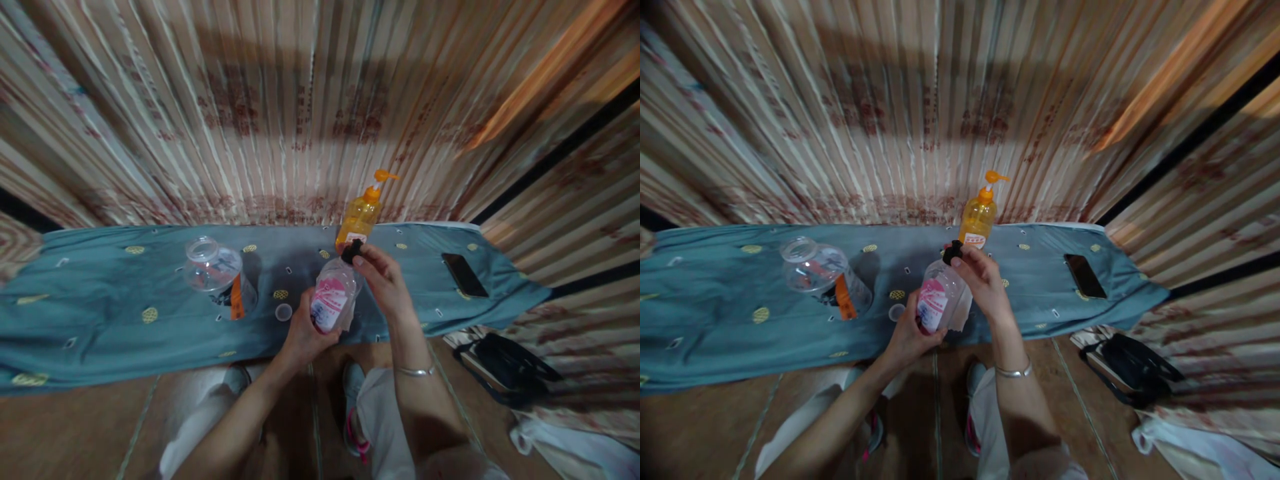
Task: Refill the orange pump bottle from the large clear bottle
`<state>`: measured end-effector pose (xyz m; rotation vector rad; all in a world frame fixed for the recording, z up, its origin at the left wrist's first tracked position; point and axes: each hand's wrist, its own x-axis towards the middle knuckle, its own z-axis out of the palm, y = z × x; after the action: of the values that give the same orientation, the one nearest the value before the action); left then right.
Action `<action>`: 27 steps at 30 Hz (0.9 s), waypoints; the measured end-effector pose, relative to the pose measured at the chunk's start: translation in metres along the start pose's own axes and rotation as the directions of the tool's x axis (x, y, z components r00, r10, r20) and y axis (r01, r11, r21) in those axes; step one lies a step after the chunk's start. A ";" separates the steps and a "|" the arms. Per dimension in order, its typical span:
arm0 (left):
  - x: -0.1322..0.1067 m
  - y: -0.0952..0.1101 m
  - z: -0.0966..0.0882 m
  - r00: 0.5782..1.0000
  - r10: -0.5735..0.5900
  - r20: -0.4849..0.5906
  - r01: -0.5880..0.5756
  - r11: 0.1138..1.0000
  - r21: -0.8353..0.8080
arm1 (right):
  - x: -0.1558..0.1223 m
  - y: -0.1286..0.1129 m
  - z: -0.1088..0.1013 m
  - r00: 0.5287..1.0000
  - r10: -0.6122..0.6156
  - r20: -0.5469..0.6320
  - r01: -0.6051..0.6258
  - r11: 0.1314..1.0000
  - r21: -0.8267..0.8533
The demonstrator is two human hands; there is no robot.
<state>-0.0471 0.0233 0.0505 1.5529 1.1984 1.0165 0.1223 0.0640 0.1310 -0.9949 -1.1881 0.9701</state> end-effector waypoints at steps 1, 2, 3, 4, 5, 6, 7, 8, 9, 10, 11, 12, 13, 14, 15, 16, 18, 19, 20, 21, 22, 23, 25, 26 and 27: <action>0.000 0.000 0.000 1.000 0.001 -0.004 -0.001 1.000 0.002 | 0.000 0.000 0.001 1.000 0.000 0.010 0.000 1.000 -0.003; 0.000 0.000 0.000 1.000 0.002 -0.009 -0.002 1.000 0.004 | -0.001 0.000 0.001 1.000 -0.008 0.005 0.008 1.000 -0.005; 0.000 0.000 0.001 1.000 0.004 -0.015 -0.004 1.000 0.006 | -0.001 0.001 0.002 1.000 -0.023 -0.012 0.023 1.000 -0.009; 0.000 0.000 0.001 1.000 0.008 -0.021 -0.008 1.000 0.007 | 0.000 0.002 0.003 0.999 -0.041 -0.035 0.041 0.999 -0.016; -0.001 -0.001 0.001 1.000 0.011 -0.023 -0.011 1.000 0.008 | 0.000 0.003 0.003 0.997 -0.058 -0.059 0.056 0.998 -0.027; -0.001 -0.001 0.002 1.000 0.015 -0.022 -0.015 1.000 0.009 | 0.000 0.004 0.003 0.995 -0.070 -0.078 0.067 0.997 -0.042; -0.001 -0.001 0.002 1.000 0.017 -0.019 -0.017 1.000 0.008 | 0.000 0.005 0.003 0.993 -0.075 -0.089 0.070 0.996 -0.055; -0.001 -0.002 0.002 1.000 0.016 -0.017 -0.016 1.000 0.009 | 0.000 0.005 0.003 0.993 -0.071 -0.090 0.065 0.996 -0.062; -0.001 -0.002 0.002 1.000 0.013 -0.015 -0.013 1.000 0.009 | 0.000 0.004 0.003 0.995 -0.060 -0.081 0.055 0.997 -0.062; -0.001 -0.003 0.002 1.000 0.009 -0.014 -0.009 1.000 0.008 | -0.001 0.003 0.003 0.997 -0.044 -0.065 0.040 0.998 -0.055; -0.001 -0.003 0.002 1.000 0.003 -0.015 -0.003 1.000 0.007 | -0.001 0.002 0.003 0.999 -0.029 -0.045 0.027 0.999 -0.044; -0.001 -0.003 0.001 1.000 -0.003 -0.017 0.003 1.000 0.005 | -0.002 0.001 0.004 0.999 -0.021 -0.027 0.020 0.999 -0.032; 0.000 -0.003 0.001 1.000 -0.008 -0.017 0.008 1.000 0.004 | -0.002 0.000 0.004 1.000 -0.022 -0.017 0.022 1.000 -0.020; 0.000 -0.003 0.001 1.000 -0.012 -0.017 0.012 1.000 0.004 | -0.002 0.000 0.005 0.999 -0.034 -0.020 0.034 0.999 -0.011; 0.000 -0.003 0.001 1.000 -0.014 -0.018 0.014 1.000 0.004 | -0.002 0.000 0.006 0.998 -0.051 -0.038 0.051 0.999 -0.007; 0.000 -0.003 0.001 1.000 -0.012 -0.018 0.012 1.000 0.005 | -0.002 0.001 0.007 0.995 -0.070 -0.065 0.070 0.998 -0.009; 0.000 -0.003 0.001 1.000 0.000 -0.015 0.000 1.000 0.010 | -0.001 0.003 0.008 0.989 -0.093 -0.117 0.091 0.996 -0.027; 0.000 -0.003 0.001 1.000 0.007 -0.014 -0.007 1.000 0.014 | -0.001 0.004 0.007 0.987 -0.093 -0.130 0.088 0.995 -0.038; 0.000 -0.003 0.001 1.000 0.013 -0.012 -0.013 1.000 0.018 | -0.001 0.004 0.007 0.987 -0.085 -0.133 0.080 0.996 -0.045; 0.000 -0.003 0.001 1.000 0.016 -0.011 -0.015 1.000 0.023 | 0.000 0.004 0.006 0.990 -0.073 -0.124 0.068 0.997 -0.046; 0.000 -0.003 0.000 1.000 0.014 -0.014 -0.014 1.000 0.026 | -0.001 0.004 0.005 0.993 -0.057 -0.106 0.053 0.998 -0.041; 0.000 -0.004 0.000 1.000 0.011 -0.019 -0.010 1.000 0.029 | -0.001 0.003 0.004 0.996 -0.040 -0.081 0.037 0.999 -0.034; 0.000 -0.005 0.000 1.000 0.004 -0.028 -0.004 1.000 0.029 | -0.001 0.001 0.004 1.000 -0.016 -0.026 0.015 1.000 -0.019; 0.000 -0.005 0.000 1.000 0.003 -0.030 -0.002 1.000 0.029 | -0.002 0.000 0.004 1.000 -0.015 -0.009 0.015 1.000 -0.015; 0.000 -0.005 0.000 1.000 0.002 -0.031 -0.001 1.000 0.028 | -0.002 0.000 0.004 1.000 -0.022 -0.005 0.022 1.000 -0.015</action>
<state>-0.0485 0.0243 0.0456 1.5653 1.2383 1.0323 0.1176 0.0624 0.1308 -0.9937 -1.2010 0.9415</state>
